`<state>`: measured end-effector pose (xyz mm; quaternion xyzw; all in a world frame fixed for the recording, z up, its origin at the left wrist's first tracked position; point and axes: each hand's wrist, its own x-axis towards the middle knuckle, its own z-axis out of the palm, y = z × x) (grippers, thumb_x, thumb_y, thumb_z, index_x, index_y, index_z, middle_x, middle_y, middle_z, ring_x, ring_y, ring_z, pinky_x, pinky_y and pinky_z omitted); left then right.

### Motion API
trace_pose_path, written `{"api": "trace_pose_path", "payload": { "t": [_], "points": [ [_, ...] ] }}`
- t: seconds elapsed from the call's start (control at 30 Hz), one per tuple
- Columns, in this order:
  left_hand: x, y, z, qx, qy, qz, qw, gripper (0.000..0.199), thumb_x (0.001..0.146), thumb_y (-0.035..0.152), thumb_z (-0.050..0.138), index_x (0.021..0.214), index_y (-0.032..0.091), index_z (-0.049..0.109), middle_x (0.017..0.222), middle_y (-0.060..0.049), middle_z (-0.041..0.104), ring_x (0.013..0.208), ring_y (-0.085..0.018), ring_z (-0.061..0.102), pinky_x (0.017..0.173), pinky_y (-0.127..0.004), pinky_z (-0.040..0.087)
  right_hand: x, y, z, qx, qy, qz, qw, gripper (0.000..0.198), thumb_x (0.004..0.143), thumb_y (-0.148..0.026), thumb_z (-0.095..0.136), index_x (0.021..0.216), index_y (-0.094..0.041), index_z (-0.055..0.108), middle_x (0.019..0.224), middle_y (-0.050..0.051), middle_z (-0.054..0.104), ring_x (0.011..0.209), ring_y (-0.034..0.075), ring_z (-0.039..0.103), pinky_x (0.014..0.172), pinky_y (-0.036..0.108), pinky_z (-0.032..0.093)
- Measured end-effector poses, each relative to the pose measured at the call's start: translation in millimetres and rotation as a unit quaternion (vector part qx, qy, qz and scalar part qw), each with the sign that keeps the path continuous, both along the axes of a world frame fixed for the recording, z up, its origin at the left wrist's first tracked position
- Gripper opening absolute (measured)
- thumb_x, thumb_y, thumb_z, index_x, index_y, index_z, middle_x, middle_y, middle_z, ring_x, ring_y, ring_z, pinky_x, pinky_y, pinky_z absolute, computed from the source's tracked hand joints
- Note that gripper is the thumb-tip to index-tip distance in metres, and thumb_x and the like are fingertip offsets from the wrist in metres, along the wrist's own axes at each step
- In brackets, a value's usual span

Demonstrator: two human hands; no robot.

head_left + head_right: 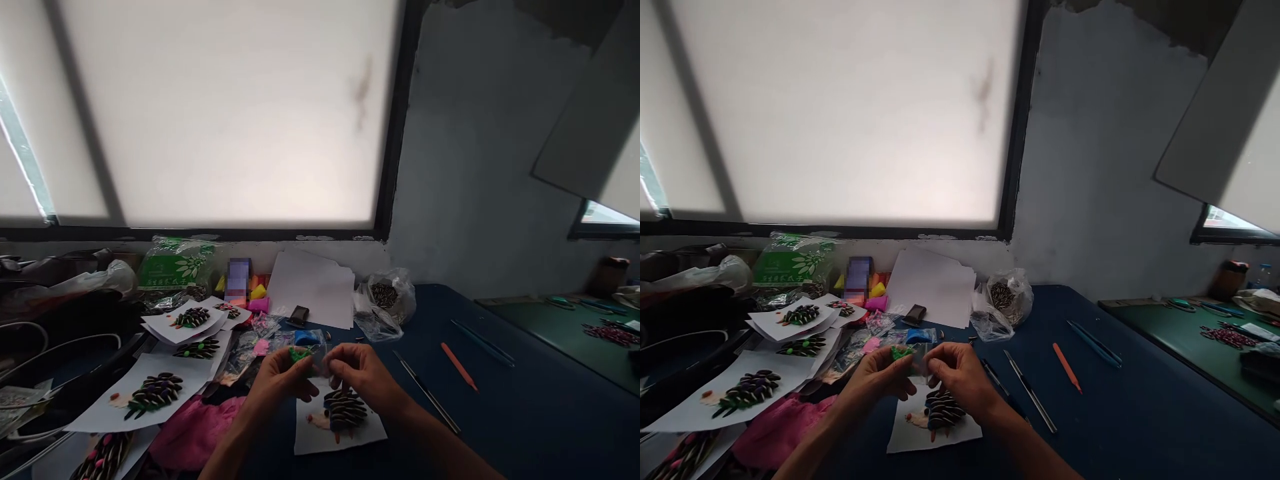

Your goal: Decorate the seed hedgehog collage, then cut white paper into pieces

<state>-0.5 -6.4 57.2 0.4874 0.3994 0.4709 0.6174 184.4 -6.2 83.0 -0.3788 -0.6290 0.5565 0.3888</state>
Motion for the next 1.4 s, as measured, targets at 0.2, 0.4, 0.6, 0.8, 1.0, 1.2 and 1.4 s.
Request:
{"api": "trace_pose_path", "payload": {
  "t": [0.2, 0.4, 0.6, 0.8, 1.0, 1.2, 1.4],
  "points": [
    [2, 0, 0.5, -0.005, 0.012, -0.019, 1.0, 0.047, 0.063, 0.056, 0.079, 0.08, 0.014, 0.063, 0.073, -0.005, 0.072, 0.054, -0.016, 0.068, 0.049, -0.023, 0.051, 8, -5, 2, -0.026, 0.011, 0.02, 0.999, 0.036, 0.077, -0.048, 0.067, 0.084, -0.013, 0.07, 0.081, 0.005, 0.066, 0.068, 0.013, 0.061, 0.063, 0.026, 0.048],
    [8, -3, 0.7, -0.007, 0.036, -0.027, 0.999, 0.048, 0.059, 0.054, 0.082, 0.079, 0.015, 0.064, 0.066, -0.002, 0.069, 0.058, -0.017, 0.068, 0.054, -0.025, 0.053, 7, -9, 3, -0.028, -0.009, 0.012, 1.0, 0.021, 0.073, -0.035, 0.069, 0.078, -0.015, 0.067, 0.073, 0.001, 0.064, 0.069, 0.014, 0.059, 0.066, 0.027, 0.048],
    [6, -4, 3.6, -0.047, -0.052, -0.032, 0.997, 0.052, 0.068, 0.063, 0.072, 0.085, 0.013, 0.069, 0.085, -0.009, 0.072, 0.069, -0.021, 0.071, 0.065, -0.032, 0.057, 11, -6, 0, -0.026, 0.012, -0.025, 0.999, 0.031, 0.083, -0.046, 0.059, 0.073, -0.017, 0.055, 0.063, -0.003, 0.055, 0.056, 0.01, 0.05, 0.055, 0.023, 0.04],
    [3, -3, 2.4, -0.027, -0.021, -0.048, 0.998, 0.048, 0.073, 0.06, 0.07, 0.08, 0.012, 0.07, 0.072, -0.007, 0.071, 0.061, -0.018, 0.068, 0.059, -0.028, 0.054, 10, -9, 4, -0.016, -0.001, 0.022, 1.0, 0.018, 0.075, -0.03, 0.068, 0.077, -0.015, 0.057, 0.074, 0.001, 0.06, 0.07, 0.014, 0.056, 0.067, 0.027, 0.045],
    [3, -5, 5.6, -0.02, -0.004, -0.04, 0.999, 0.04, 0.069, 0.051, 0.078, 0.082, 0.013, 0.073, 0.072, -0.005, 0.071, 0.063, -0.017, 0.066, 0.06, -0.026, 0.053, 7, -10, 1, -0.058, 0.04, -0.001, 0.998, 0.016, 0.074, -0.027, 0.067, 0.082, -0.016, 0.058, 0.074, -0.001, 0.061, 0.063, 0.01, 0.052, 0.062, 0.024, 0.042],
    [2, -5, 2.9, -0.021, -0.011, -0.057, 0.998, 0.042, 0.069, 0.051, 0.078, 0.087, 0.014, 0.074, 0.075, -0.006, 0.071, 0.067, -0.018, 0.066, 0.062, -0.027, 0.053, 12, -6, -2, -0.072, 0.038, 0.031, 0.996, 0.033, 0.075, -0.043, 0.072, 0.077, -0.014, 0.057, 0.07, -0.002, 0.056, 0.059, 0.008, 0.047, 0.058, 0.022, 0.039],
    [3, -7, 4.1, -0.028, -0.03, -0.049, 0.998, 0.043, 0.074, 0.054, 0.072, 0.09, 0.014, 0.073, 0.082, -0.008, 0.071, 0.073, -0.019, 0.066, 0.069, -0.031, 0.053, 14, -4, -5, -0.047, 0.03, 0.062, 0.997, 0.033, 0.073, -0.039, 0.076, 0.076, -0.016, 0.052, 0.067, -0.005, 0.047, 0.057, 0.007, 0.042, 0.053, 0.02, 0.035]
  ]
}}
